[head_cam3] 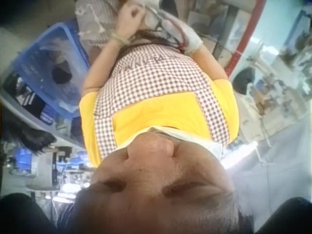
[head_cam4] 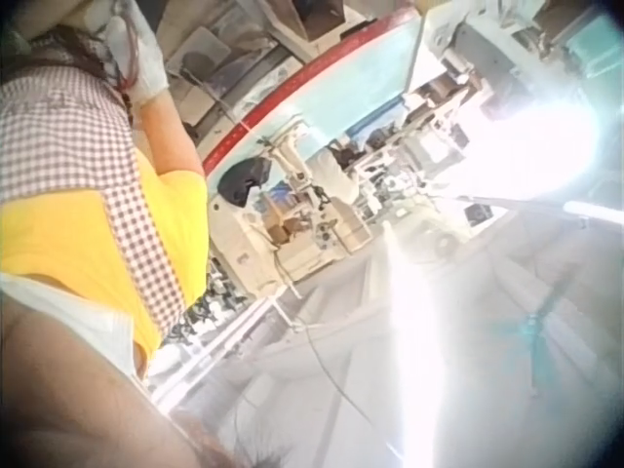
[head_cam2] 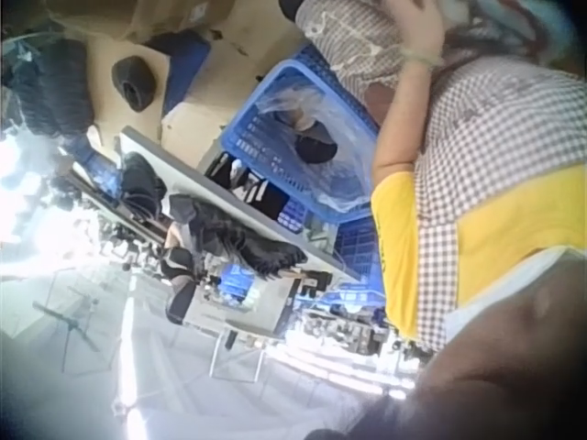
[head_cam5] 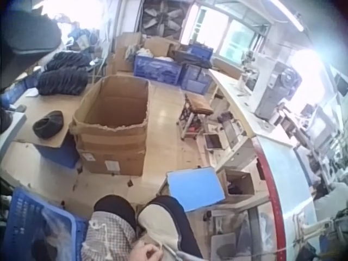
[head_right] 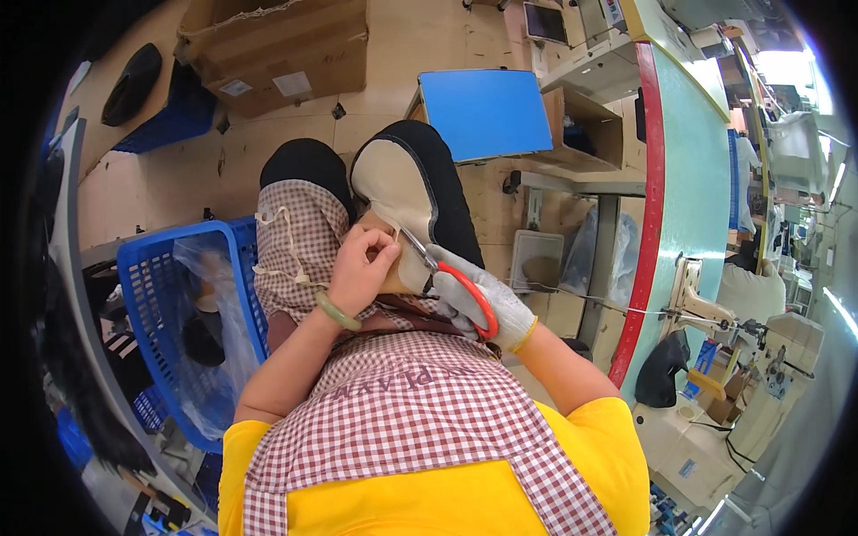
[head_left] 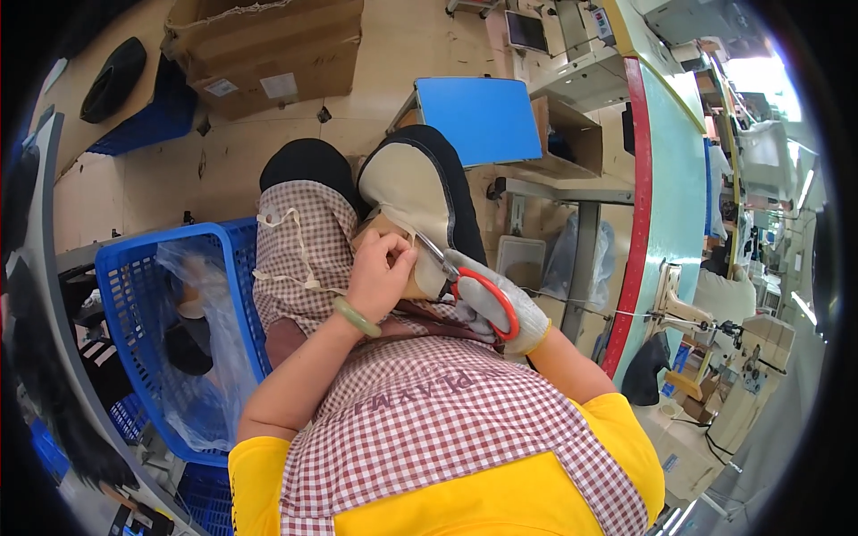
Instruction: Trim excess material from the edges of shoe components using scissors.
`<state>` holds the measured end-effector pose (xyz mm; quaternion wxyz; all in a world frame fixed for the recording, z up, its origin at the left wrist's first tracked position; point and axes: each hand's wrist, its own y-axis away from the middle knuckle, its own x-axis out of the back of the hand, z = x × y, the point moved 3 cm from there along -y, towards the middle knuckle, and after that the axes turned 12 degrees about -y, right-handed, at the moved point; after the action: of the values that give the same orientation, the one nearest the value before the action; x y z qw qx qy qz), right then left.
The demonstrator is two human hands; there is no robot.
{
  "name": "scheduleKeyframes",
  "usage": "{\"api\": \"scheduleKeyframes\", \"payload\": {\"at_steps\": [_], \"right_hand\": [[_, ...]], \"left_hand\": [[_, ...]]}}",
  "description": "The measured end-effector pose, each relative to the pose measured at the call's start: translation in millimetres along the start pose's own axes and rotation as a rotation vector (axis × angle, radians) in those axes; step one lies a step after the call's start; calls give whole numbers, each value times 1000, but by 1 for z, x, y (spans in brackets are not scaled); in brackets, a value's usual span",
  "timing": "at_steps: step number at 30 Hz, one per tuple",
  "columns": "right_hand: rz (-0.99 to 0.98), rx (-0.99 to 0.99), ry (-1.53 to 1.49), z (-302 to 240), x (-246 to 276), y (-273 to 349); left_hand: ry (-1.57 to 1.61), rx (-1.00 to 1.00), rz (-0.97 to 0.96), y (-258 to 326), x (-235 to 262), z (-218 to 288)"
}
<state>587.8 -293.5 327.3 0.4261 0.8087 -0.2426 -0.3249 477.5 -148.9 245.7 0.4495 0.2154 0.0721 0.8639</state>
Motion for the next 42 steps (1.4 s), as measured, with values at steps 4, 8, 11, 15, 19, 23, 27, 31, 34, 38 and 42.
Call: {"api": "scheduleKeyframes", "payload": {"at_steps": [4,8,11,15,19,23,27,31,34,38,42], "right_hand": [[-117,-59,-156,0,21,-8],[-152,-164,-407,-3,30,-10],[-120,-129,-192,-15,14,-8],[-57,76,375,-21,1,-14],[-20,42,485,-31,-15,-12],[41,-136,179,-38,-10,-16],[54,-174,174,-43,-10,-27],[137,-192,59,-46,-10,-52],[65,-212,-19,-46,-1,-67],[-197,292,478,-48,0,-80],[-28,-5,212,-37,-7,-68]], "left_hand": [[75,-3,15,6,-7,-11],[126,15,-43,5,-9,-9],[159,-12,52,6,-13,-13],[152,10,25,5,-15,-10],[147,-5,-6,6,-17,-13],[151,-34,-70,5,-15,-17],[174,-36,-126,7,-13,-17],[153,-147,-125,13,-10,-13],[134,-214,-137,14,-10,-16],[-64,-448,-121,18,-10,-10],[-123,-499,-99,10,-4,-12]]}}
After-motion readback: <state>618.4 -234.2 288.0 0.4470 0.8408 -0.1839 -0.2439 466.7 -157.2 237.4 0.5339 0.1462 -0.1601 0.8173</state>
